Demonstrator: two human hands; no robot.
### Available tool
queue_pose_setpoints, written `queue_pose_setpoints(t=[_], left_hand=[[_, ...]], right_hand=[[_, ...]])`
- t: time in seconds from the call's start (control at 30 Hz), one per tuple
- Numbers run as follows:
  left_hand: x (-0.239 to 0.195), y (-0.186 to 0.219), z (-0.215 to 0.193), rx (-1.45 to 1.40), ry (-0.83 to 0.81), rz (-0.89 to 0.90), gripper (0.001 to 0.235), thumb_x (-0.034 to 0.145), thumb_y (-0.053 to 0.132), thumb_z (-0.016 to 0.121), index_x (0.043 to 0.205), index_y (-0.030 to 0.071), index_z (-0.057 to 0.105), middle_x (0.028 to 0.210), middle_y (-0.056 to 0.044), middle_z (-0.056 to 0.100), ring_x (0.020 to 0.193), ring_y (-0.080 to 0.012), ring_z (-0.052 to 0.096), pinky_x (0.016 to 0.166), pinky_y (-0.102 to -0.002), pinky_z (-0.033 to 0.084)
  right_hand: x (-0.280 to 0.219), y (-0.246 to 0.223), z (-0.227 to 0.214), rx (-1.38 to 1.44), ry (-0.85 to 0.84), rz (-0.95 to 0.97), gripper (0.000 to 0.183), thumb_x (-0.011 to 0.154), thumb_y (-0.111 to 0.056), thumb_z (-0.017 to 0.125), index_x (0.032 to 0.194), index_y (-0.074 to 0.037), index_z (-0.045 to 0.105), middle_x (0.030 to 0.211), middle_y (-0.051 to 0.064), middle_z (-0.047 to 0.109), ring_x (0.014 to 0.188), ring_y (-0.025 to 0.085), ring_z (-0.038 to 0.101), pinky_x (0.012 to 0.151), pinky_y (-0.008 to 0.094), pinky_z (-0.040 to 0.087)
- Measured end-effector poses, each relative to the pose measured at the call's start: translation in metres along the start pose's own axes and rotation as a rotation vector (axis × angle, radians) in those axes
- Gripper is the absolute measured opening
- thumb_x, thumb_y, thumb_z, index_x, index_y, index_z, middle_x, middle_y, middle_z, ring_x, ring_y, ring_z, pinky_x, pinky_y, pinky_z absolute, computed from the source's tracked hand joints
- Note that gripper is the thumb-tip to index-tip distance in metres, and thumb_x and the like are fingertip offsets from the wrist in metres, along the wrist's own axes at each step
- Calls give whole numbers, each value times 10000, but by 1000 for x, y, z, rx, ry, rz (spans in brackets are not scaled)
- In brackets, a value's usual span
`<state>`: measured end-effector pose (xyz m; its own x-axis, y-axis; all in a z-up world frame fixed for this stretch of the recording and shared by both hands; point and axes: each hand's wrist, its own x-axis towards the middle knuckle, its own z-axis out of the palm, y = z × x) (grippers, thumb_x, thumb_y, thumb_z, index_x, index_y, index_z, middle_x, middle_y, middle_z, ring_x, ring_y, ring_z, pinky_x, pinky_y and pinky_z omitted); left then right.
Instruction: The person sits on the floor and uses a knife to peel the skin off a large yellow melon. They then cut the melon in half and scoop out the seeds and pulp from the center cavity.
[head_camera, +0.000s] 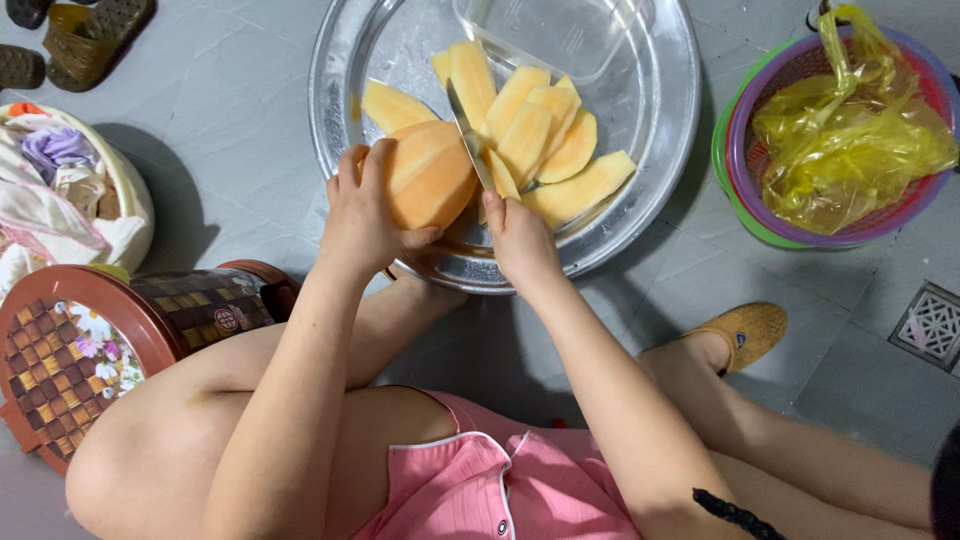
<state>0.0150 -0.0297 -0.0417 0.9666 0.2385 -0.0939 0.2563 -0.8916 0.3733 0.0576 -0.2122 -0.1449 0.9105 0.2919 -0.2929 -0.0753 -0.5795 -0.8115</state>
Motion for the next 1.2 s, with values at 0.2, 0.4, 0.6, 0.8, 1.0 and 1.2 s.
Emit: queue_pose_setpoints(t=[0.2,0.4,0.6,0.8,1.0,1.2], left_hand=[[5,-9,-4,9,6,-45,1215,476,298,1022,1497,145,382,1476,-234,380,1256,-496,437,1043,-540,449],[4,-14,6,23,-6,-42,1222,472,323,1015,1511,162,391,1489,-227,387,1286,-500,438,1049,-540,455],[29,-38,-10,1,-101,167,1310,428,413,1039,1525,133,380,1520,-258,367,1386,-475,396,1127,-525,400],[58,-39,-36,245,-323,246,1339,418,348,1023,1544,147,327,1579,-175,353,1415,-429,367,1152,-502,360],[56,-30,-39,218,-318,280,1291,465,279,1003,1546,113,318,1599,-173,344,1427,-440,355,1153,-493,369],[55,-32,-37,215,-315,250,1308,455,256,998,1551,98,302,1600,-171,342,1425,-434,354,1151,-478,372]], right_hand=[[28,8,16,127,-37,7,599,1059,-502,384,879,-25,699,811,201,725,824,391,705,781,494,538],[50,12,27,182,-19,24,580,1071,-503,380,974,-40,716,765,148,706,740,311,682,721,447,506],[47,31,-8,776,-387,418,582,1068,-524,385,1040,2,633,558,-2,453,379,112,360,358,300,283],[18,49,-25,750,-253,361,537,1062,-494,397,979,-26,646,547,-7,488,386,104,414,364,279,342],[-23,43,18,709,33,189,524,1077,-470,395,890,-26,602,571,2,519,438,102,483,417,278,401],[-53,17,35,663,2,137,562,1087,-472,397,826,-17,600,599,22,526,518,140,517,489,316,439]])
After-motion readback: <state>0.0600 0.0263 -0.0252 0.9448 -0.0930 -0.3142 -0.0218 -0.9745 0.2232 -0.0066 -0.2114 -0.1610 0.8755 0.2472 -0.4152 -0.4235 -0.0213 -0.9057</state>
